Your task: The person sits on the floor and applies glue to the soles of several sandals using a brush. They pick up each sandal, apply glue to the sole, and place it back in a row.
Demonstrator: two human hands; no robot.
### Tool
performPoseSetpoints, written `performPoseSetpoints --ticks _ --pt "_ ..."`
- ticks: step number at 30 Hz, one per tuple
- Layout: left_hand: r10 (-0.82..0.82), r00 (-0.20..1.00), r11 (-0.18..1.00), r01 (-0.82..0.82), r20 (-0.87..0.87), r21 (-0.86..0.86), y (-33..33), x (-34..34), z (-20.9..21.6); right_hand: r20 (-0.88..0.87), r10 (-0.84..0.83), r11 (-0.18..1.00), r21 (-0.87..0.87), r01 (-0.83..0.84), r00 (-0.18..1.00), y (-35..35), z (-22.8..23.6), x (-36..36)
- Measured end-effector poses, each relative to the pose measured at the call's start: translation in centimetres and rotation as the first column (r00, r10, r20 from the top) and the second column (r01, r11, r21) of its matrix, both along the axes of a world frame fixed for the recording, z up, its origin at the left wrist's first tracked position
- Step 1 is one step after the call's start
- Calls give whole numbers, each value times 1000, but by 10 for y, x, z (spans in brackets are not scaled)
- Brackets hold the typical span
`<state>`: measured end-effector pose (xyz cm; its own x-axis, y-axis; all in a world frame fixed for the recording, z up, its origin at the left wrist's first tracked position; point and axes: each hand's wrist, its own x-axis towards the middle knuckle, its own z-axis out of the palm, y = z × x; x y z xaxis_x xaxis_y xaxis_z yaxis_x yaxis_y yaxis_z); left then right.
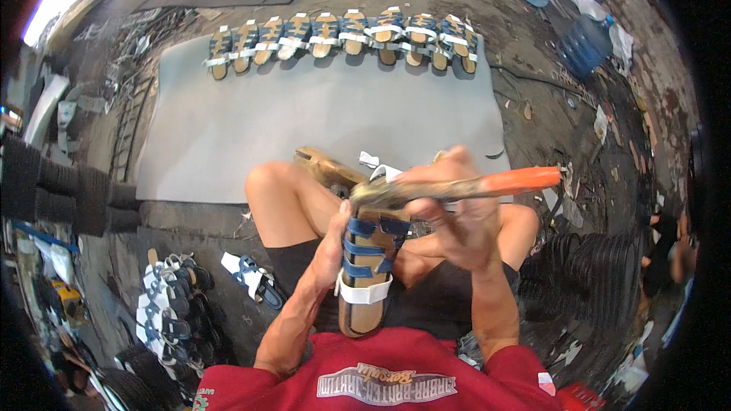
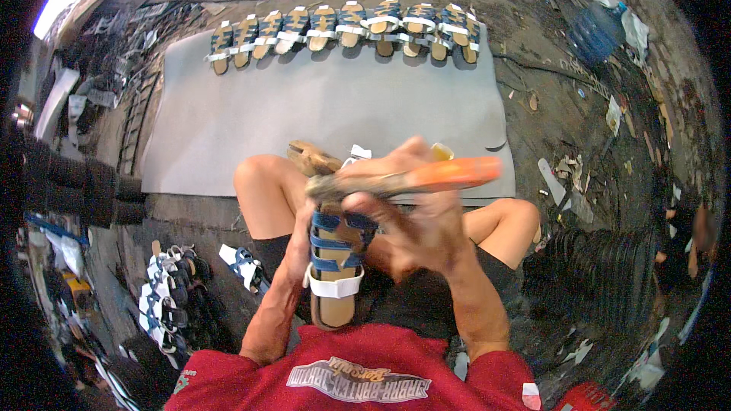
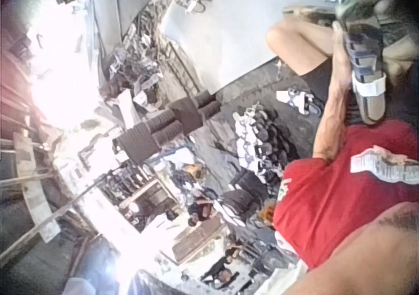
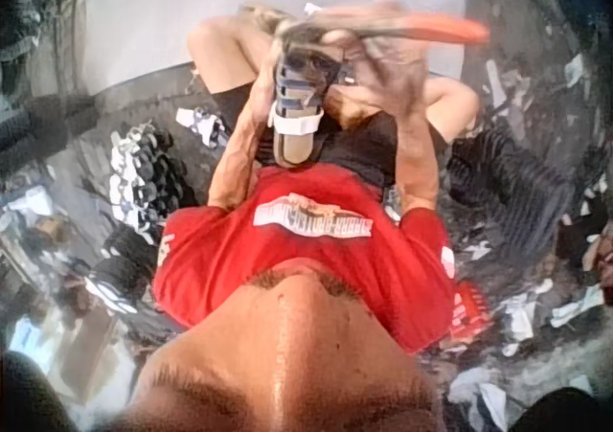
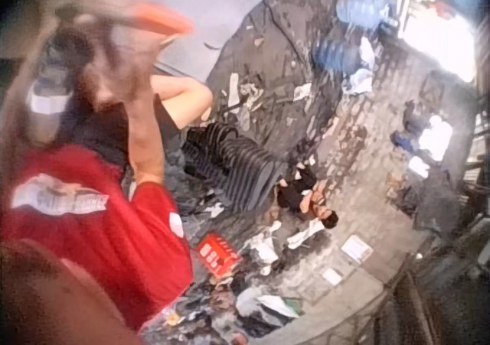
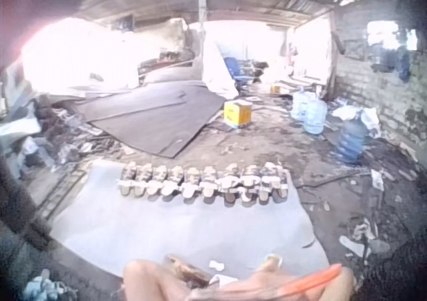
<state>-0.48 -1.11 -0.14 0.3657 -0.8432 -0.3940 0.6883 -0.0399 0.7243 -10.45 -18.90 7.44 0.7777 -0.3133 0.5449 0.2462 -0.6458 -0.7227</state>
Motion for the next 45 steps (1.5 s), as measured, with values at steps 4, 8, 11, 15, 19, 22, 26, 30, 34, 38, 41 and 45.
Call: performPoseSetpoints --ticks 4,8,11,15,19,22,26,30,34,38,41,45 --pt "-88 996 995 86 24 47 2 8 5 -84 -35 999 -32 33 996 -6 -20 -4" --pt "-255 948 967 245 189 77 -7 13 -17 -119 76 996 -32 -80 990 -2 -16 6" --pt "-56 998 992 60 -35 112 -4 10 -15 -142 26 991 -126 -44 990 -12 -17 4" --pt "311 899 938 -343 -307 -55 7 27 -13 -232 43 999 1 -44 972 -32 -37 -25" --pt "105 944 955 -184 -313 -234 18 42 -26 -257 -121 963 203 176 959 -39 -25 -34" --pt "159 966 986 -165 -202 -10 2 19 -9 -90 -45 991 119 56 995 -25 4 -7" --pt "191 981 981 -192 -45 -5 4 20 2 -49 -72 985 -158 63 996 -13 -40 3" --pt "229 972 970 -233 -52 -75 14 25 9 -156 -89 921 362 141 984 -29 -41 -21" --pt "-24 957 996 -3 290 93 -6 5 -7 -26 -213 928 308 211 977 7 -30 14" --pt "-30 996 992 20 82 126 -15 2 -20 3 -37 975 219 36 999 15 -17 27" --pt "83 992 995 -77 -98 65 -14 14 -4 -67 -56 969 237 71 996 -1 -21 6" --pt "135 985 990 -132 -105 42 1 30 -4 -225 -33 980 -197 -12 974 -12 -34 -23"
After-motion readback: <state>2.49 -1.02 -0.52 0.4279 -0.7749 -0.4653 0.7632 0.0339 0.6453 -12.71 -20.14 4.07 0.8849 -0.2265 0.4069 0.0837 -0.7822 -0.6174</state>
